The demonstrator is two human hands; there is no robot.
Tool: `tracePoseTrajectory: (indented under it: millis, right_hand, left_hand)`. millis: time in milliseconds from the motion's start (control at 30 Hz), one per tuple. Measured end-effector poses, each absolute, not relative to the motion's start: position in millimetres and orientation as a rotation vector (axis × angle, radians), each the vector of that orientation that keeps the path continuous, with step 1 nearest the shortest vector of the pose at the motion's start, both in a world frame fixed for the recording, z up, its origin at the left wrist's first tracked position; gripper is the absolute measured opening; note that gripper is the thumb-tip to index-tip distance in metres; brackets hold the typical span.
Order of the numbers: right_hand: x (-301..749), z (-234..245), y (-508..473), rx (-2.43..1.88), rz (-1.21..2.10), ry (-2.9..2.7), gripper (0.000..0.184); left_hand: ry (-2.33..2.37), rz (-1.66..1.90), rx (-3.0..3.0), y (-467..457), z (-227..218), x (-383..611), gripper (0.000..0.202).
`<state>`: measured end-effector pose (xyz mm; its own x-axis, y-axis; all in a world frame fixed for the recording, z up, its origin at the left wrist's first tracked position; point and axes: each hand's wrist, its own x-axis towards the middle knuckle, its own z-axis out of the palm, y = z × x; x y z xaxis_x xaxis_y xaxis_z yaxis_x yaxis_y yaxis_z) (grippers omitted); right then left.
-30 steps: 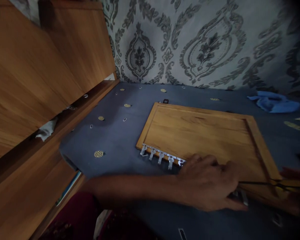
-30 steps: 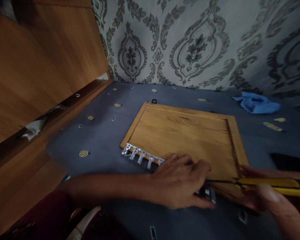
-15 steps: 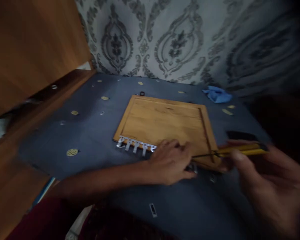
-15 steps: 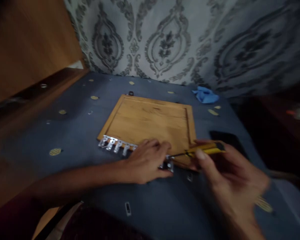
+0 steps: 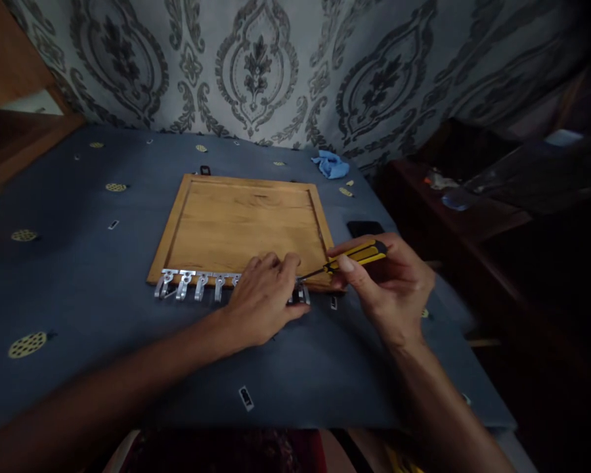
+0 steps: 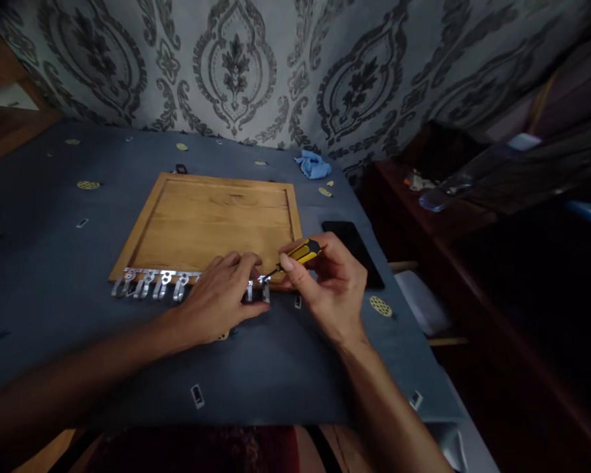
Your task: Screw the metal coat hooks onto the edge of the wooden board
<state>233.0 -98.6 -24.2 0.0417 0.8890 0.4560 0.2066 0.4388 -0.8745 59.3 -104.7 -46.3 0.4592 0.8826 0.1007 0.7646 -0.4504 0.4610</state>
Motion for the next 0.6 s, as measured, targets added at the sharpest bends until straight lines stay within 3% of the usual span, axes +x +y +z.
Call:
tracePoseTrajectory:
  millis: [200, 600]
  right_hand:
    - [239.2, -18.6, -96.9, -1.025, 0.733, -1.572, 0.008]
    - [232.5, -27.0, -95.3, -0.981, 0.496, -1.354, 0.025]
  left_hand:
    - [1.377, 0.445, 2.359, -104.7, -44.2, 58.3, 0.047]
    - [1.389, 0.412, 2.348, -103.3, -44.3, 59.9, 0.05]
